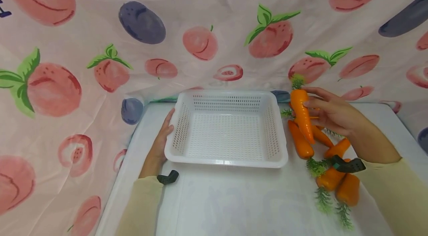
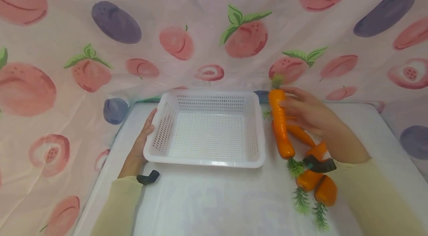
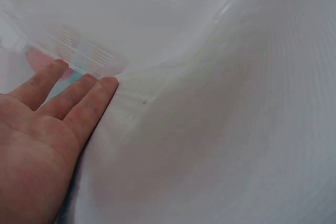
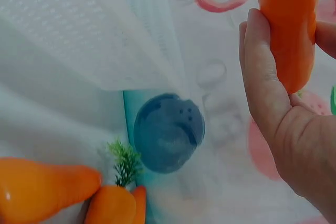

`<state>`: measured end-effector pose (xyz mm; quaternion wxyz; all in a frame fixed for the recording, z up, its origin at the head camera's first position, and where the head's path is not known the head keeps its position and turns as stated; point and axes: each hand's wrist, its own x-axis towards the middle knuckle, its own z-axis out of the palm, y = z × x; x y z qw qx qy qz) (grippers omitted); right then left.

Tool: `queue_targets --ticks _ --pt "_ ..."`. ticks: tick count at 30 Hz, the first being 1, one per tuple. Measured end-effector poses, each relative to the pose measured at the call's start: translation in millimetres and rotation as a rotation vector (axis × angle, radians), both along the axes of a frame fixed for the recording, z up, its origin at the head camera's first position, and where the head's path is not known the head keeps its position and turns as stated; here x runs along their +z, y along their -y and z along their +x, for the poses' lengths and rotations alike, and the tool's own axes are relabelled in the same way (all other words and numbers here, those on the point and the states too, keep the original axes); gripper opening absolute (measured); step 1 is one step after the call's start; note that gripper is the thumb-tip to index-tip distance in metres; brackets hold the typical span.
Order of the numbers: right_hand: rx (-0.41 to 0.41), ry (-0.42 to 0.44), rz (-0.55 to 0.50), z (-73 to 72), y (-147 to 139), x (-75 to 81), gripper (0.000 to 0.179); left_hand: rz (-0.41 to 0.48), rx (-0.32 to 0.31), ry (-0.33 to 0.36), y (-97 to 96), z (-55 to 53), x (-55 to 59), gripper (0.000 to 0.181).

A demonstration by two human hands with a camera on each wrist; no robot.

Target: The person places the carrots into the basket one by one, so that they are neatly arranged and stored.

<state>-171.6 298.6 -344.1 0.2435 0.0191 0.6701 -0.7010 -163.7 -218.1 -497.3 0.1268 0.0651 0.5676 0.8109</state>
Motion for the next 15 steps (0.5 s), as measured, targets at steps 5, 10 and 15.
queue_targets --ticks 5,10,15 --pt "0.004 -0.011 0.060 -2.1 16 3.1 0.057 -0.002 0.004 0.001 0.6 0.5 1.3 0.063" --pt "0.012 -0.016 0.058 -4.1 29 4.8 0.058 -0.006 0.000 0.000 1.1 0.4 1.0 0.063" --pt "0.057 -0.030 -0.016 -7.6 41 5.3 0.057 -0.011 -0.003 0.000 1.0 -0.6 -0.5 0.063"
